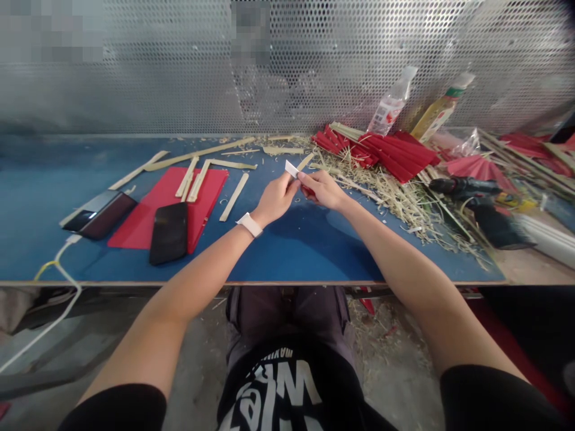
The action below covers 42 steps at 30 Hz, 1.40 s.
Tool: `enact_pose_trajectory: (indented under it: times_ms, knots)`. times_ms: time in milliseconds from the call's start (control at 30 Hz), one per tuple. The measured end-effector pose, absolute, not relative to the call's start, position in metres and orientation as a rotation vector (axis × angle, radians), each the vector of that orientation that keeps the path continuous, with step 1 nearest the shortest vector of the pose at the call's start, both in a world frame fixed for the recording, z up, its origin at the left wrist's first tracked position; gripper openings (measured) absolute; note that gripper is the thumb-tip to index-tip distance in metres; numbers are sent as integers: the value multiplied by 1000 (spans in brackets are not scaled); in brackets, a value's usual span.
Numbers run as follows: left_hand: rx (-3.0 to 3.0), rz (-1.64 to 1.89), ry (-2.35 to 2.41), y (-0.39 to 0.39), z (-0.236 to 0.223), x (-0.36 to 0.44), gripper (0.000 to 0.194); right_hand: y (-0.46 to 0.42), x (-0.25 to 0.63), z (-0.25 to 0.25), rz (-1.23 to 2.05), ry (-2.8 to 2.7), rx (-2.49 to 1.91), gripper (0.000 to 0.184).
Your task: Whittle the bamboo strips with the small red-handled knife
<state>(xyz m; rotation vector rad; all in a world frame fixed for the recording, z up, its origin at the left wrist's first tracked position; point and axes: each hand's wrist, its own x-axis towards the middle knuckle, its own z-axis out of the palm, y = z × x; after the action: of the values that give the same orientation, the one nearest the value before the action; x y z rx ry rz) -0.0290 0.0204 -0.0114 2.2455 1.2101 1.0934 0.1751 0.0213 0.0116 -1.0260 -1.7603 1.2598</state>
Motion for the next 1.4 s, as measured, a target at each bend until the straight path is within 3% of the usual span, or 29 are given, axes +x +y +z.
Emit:
enact_pose_trajectory:
  times_ms: [233, 400, 867, 1400]
  knots:
    - [2227, 1136, 1253, 18, -11, -25, 21, 22, 171, 8, 1251, -1708, -1046, 72]
    - [2214, 1168, 1270, 16, -9, -24, 21, 21, 169, 6, 1252, -1687, -1036, 73]
    - [2194, 1301, 1387, 12, -10, -25, 53, 17, 160, 5, 1213, -1596, -1043, 74]
    - [2170, 1365, 1452, 12, -10, -21, 50, 14, 154, 1, 1298, -1503, -1001, 71]
